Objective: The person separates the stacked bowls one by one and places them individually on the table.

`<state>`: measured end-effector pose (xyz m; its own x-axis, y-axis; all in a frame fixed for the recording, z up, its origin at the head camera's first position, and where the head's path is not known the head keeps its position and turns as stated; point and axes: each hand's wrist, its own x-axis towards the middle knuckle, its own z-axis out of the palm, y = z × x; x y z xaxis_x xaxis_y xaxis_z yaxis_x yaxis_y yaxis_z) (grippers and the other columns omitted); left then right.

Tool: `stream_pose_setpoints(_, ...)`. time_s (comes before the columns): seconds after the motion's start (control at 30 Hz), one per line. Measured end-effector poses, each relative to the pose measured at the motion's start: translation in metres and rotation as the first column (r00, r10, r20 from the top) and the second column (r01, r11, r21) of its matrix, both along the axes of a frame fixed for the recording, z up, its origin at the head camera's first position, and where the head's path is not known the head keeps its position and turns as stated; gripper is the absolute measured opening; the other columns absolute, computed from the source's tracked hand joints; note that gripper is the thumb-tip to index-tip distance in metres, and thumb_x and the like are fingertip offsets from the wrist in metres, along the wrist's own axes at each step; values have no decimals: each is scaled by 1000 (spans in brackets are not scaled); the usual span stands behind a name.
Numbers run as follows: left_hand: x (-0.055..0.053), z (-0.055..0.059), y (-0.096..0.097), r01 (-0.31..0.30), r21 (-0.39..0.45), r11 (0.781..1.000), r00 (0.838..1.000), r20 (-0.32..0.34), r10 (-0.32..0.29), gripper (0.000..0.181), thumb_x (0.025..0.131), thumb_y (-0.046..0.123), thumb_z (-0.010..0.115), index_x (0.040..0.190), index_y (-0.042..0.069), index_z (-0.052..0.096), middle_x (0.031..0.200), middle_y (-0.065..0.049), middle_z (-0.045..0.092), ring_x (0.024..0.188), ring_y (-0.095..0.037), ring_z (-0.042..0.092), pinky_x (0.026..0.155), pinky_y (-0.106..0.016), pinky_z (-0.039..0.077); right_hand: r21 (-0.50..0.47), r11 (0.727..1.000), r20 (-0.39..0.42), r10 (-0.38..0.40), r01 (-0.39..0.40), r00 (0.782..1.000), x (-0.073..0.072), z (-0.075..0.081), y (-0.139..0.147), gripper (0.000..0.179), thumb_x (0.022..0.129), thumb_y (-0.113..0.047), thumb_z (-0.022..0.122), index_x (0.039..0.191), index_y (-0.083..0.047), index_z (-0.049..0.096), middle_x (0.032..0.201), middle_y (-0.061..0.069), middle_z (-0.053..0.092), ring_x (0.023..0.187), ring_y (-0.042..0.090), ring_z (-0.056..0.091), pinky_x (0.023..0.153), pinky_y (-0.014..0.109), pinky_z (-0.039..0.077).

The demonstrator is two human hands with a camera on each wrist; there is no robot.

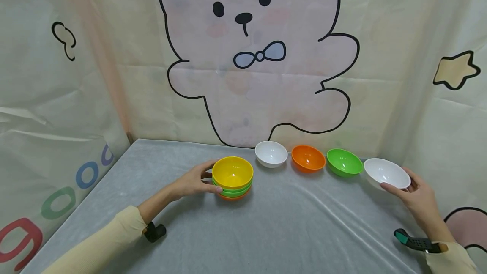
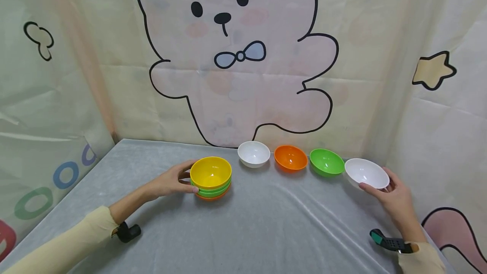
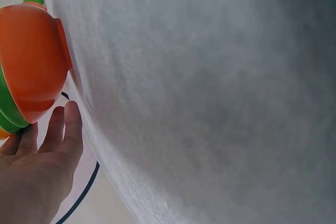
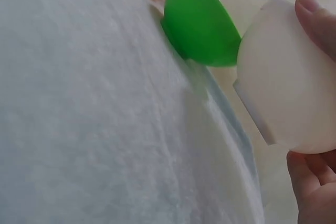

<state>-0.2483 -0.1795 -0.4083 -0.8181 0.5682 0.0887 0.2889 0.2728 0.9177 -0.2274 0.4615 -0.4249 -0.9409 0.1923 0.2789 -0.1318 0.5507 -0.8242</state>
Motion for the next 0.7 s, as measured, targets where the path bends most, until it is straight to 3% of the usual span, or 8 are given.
stream_pose_setpoints(0.2,-1,0,0,2,1,1000,1000,7,-2,79,91,21,80,156,8,37,151,-10,44,131,-36,49,106,-50,44,35,999,-4,-42,42,999,-9,-3,7,88,92,-21,80,158,4,27,150,19,39,116,-5,44,79,2,42)
stream_pose_setpoints(0.4,0,1,0,-1,-3,1000,1000,12,1,79,90,21,80,156,8,37,152,-10,44,132,-37,48,107,-51,44,97,989,46,-117,113,992,-19,-7,13,91,91,-36,79,156,6,30,148,33,36,120,9,45,72,1,40)
stream_pose_setpoints(0.53,0,2,0,-2,-7,1000,1000,10,2,80,90,22,80,156,8,37,152,-10,44,132,-37,48,107,-52,43,123,982,29,-150,146,988,-26,-11,16,86,89,-37,82,149,8,40,133,25,49,106,14,47,67,6,38)
stream_pose_setpoints(0.7,0,1,0,-4,-13,1000,1000,7,4,81,90,23,80,157,8,36,152,-10,43,133,-37,48,107,-53,43,126,980,20,-158,155,987,-34,-17,21,82,88,-34,83,145,9,43,126,23,51,102,21,46,66,9,37)
